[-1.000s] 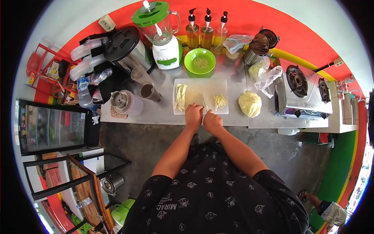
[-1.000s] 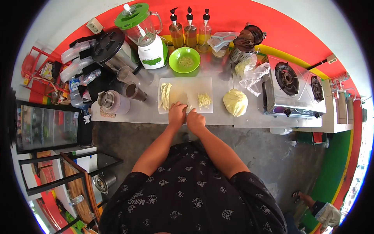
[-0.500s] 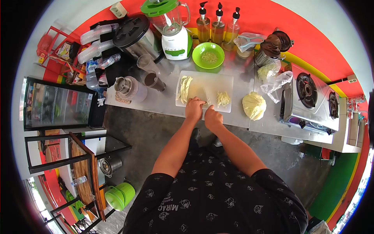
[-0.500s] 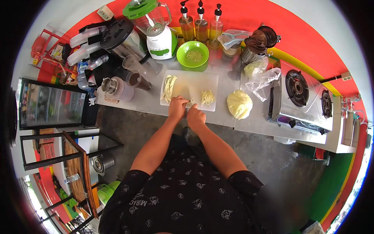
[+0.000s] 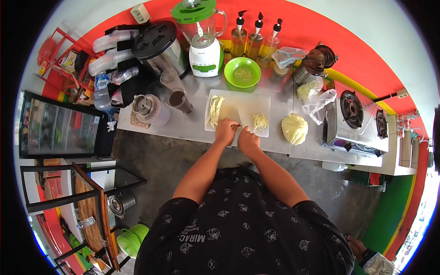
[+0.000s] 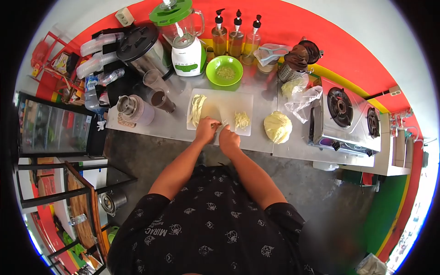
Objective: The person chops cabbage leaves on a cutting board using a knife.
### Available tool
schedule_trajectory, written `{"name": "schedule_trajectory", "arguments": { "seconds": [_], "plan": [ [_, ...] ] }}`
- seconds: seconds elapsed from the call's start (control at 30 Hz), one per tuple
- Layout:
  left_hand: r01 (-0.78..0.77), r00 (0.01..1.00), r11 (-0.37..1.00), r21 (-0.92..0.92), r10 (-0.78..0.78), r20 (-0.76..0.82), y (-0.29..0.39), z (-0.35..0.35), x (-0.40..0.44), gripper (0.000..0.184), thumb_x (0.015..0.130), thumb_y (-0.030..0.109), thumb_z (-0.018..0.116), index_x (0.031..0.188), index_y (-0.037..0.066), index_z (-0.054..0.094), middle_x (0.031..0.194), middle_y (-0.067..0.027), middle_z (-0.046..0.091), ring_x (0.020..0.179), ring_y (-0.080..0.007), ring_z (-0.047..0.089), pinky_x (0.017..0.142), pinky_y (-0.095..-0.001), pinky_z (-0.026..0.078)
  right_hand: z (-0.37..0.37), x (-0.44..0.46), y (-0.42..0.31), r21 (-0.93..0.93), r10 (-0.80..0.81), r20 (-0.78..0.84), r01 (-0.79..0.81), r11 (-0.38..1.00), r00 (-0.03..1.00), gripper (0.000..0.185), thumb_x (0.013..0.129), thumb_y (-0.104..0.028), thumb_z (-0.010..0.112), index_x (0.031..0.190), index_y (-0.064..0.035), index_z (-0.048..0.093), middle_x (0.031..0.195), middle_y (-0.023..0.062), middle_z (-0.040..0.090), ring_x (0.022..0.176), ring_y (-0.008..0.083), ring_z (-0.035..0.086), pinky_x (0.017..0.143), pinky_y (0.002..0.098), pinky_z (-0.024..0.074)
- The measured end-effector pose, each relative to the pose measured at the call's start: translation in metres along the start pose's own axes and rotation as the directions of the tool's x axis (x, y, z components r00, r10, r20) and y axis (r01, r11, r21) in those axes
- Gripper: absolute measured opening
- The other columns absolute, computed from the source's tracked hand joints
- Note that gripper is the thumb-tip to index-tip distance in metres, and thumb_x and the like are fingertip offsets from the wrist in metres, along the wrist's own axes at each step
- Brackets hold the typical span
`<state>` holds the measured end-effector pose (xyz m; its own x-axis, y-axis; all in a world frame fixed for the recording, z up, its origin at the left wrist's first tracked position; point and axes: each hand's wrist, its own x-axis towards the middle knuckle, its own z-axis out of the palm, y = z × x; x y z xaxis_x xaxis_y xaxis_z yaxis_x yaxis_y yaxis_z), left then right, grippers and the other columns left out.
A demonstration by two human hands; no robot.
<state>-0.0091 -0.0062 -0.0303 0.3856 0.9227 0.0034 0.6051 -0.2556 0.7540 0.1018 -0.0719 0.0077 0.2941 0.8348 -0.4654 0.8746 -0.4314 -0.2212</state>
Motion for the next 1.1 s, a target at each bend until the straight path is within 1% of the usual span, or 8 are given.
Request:
{"name": "schedule_trajectory", "arguments": {
  "seconds": [0.23,0.3,0.37,0.57,0.73,0.93,1.0,1.1],
  "plan": [
    [-0.030,0.998,1.000,-0.002,0.030,-0.059,0.000,0.000,-0.004,0.010,0.084,0.013,0.070,0.090,0.013,0.078,0.091,-0.0105,0.068,0.095,-0.0327,0.061,0.085,-0.0415,0.050,-0.010,-0.016,0.003,-0.140,-0.060,0.068,0.069,0.988,0.996,0.033,0.088,-0.012,0.063,0.113,0.0042,0.049,0.099,0.0256,0.072,0.096,0.0376,0.073,0.081,0.0445,0.0595],
    [-0.009,0.999,1.000,-0.019,0.008,-0.045,0.002,-0.001,-0.004,0.009,0.084,0.012,0.069,0.089,0.013,0.077,0.093,-0.0100,0.067,0.096,-0.0326,0.060,0.085,-0.0426,0.050,-0.002,-0.013,0.001,-0.077,-0.022,0.028,0.024,0.997,0.999,0.033,0.088,-0.012,0.063,0.113,0.0046,0.049,0.100,0.0257,0.072,0.096,0.0369,0.073,0.081,0.0440,0.0595],
    [0.011,1.000,0.999,-0.031,-0.012,-0.020,0.002,-0.002,-0.005,0.008,0.085,0.011,0.068,0.088,0.012,0.076,0.094,-0.0094,0.067,0.097,-0.0326,0.060,0.085,-0.0437,0.051,-0.003,-0.007,0.000,-0.083,-0.033,0.028,0.035,0.996,0.999,0.034,0.088,-0.012,0.063,0.114,0.0045,0.049,0.101,0.0258,0.072,0.096,0.0371,0.073,0.081,0.0441,0.0593],
    [-0.066,0.997,0.996,0.059,0.067,-0.023,0.005,-0.006,-0.007,0.010,0.086,0.011,0.066,0.088,0.013,0.075,0.093,-0.0086,0.067,0.096,-0.0328,0.060,0.084,-0.0436,0.051,-0.013,-0.003,0.001,-0.073,-0.027,0.045,0.030,0.997,0.999,0.037,0.088,-0.013,0.065,0.116,0.0041,0.049,0.103,0.0252,0.072,0.095,0.0378,0.074,0.084,0.0442,0.0588],
    [-0.023,0.999,0.999,0.050,0.024,-0.029,0.003,-0.002,-0.006,0.012,0.086,0.011,0.066,0.091,0.013,0.076,0.094,-0.0085,0.067,0.096,-0.0330,0.060,0.085,-0.0438,0.050,0.001,-0.008,-0.002,-0.062,-0.014,-0.002,0.014,0.998,1.000,0.037,0.087,-0.013,0.066,0.115,0.0035,0.050,0.100,0.0246,0.073,0.095,0.0379,0.074,0.085,0.0445,0.0585],
    [-0.045,0.999,0.997,0.057,0.046,-0.021,0.001,-0.003,-0.006,0.011,0.086,0.011,0.066,0.092,0.013,0.076,0.095,-0.0081,0.066,0.097,-0.0324,0.060,0.085,-0.0432,0.050,-0.013,-0.006,-0.004,-0.022,0.015,0.054,-0.014,1.000,0.998,0.034,0.088,-0.013,0.064,0.114,0.0033,0.049,0.102,0.0247,0.073,0.099,0.0380,0.073,0.085,0.0450,0.0582],
    [-0.038,0.999,0.998,0.042,0.039,-0.029,0.002,-0.002,-0.008,0.011,0.086,0.012,0.067,0.092,0.013,0.076,0.095,-0.0082,0.066,0.097,-0.0324,0.060,0.085,-0.0431,0.050,-0.006,-0.013,-0.001,-0.063,-0.023,0.039,0.025,0.998,0.999,0.032,0.089,-0.013,0.063,0.114,0.0033,0.049,0.101,0.0246,0.073,0.097,0.0384,0.073,0.085,0.0456,0.0584],
    [-0.022,0.999,0.999,0.035,0.023,-0.032,0.004,-0.002,-0.005,0.010,0.086,0.012,0.067,0.091,0.013,0.076,0.095,-0.0083,0.066,0.097,-0.0323,0.059,0.086,-0.0429,0.050,0.000,-0.010,-0.004,-0.022,0.006,-0.002,-0.006,1.000,1.000,0.030,0.089,-0.012,0.061,0.112,0.0034,0.050,0.102,0.0246,0.073,0.098,0.0388,0.073,0.085,0.0458,0.0582]
  ]
}}
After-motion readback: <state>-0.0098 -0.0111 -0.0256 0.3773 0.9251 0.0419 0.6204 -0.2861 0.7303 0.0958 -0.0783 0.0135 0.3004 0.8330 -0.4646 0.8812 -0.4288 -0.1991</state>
